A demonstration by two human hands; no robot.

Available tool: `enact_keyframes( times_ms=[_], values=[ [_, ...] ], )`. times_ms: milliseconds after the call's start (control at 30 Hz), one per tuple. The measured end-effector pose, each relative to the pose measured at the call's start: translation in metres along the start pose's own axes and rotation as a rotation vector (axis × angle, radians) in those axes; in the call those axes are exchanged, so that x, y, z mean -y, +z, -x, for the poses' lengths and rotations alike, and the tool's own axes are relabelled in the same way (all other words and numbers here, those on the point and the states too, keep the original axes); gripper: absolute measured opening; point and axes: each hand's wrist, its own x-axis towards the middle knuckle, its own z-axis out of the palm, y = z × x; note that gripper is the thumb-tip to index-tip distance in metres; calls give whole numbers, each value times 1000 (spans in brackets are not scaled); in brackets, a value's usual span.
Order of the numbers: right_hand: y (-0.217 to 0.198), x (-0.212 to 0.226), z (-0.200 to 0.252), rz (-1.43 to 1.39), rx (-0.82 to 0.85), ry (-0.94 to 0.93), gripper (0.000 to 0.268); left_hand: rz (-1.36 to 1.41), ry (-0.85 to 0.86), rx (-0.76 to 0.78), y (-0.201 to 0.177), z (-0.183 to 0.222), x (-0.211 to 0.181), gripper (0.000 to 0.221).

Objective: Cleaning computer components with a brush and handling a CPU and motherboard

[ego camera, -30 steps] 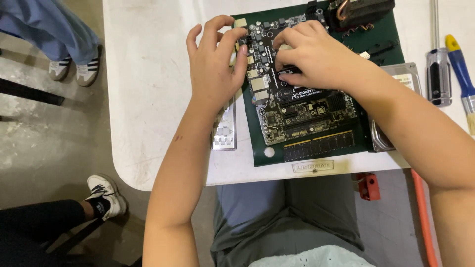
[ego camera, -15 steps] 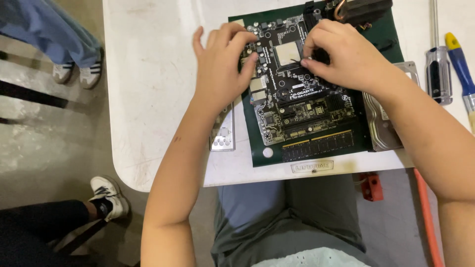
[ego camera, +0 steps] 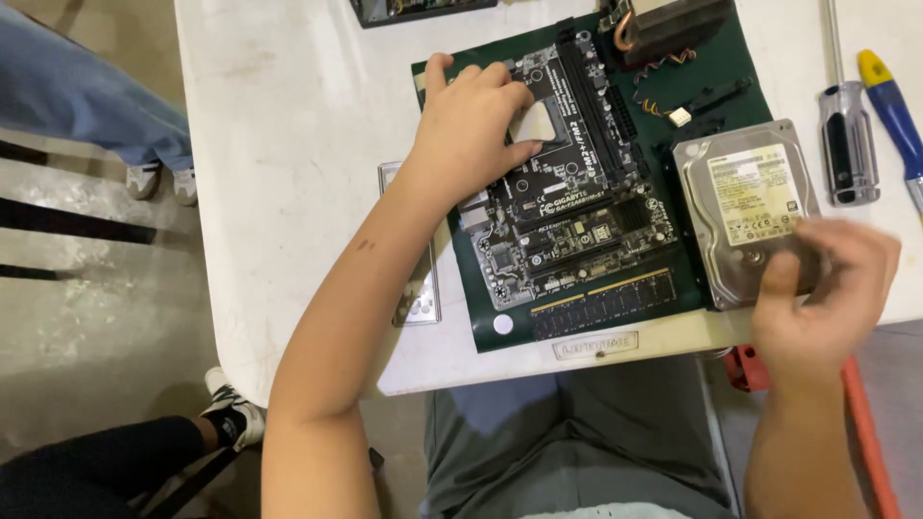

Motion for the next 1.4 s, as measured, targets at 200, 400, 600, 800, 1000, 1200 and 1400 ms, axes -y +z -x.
enact_keyframes(
  times_ms=[200,400,600,800,1000,1200,1400],
  values=[
    [12,-24,24,58,-233,-147,27,-19,93,-65,-6,-2,2,40],
    [12,-29,31,26,-259,-131,14,-30,112,-56,-9,-8,4,40],
    [13,-26,30,-1,-243,-109,13,28,109,-81,-18,-2,13,38],
    [11,-26,33,-38,-221,-65,11,150,371,-13,-24,-10,37,40],
    [11,-26,34,-20,-222,-52,12,184,383,91,-14,-27,55,40],
    [13,-29,38,-36,-215,-22,14,177,377,123,-16,-26,54,44],
    [12,-25,34,-32,-201,-35,13,154,386,127,-18,-25,51,42]
  ],
)
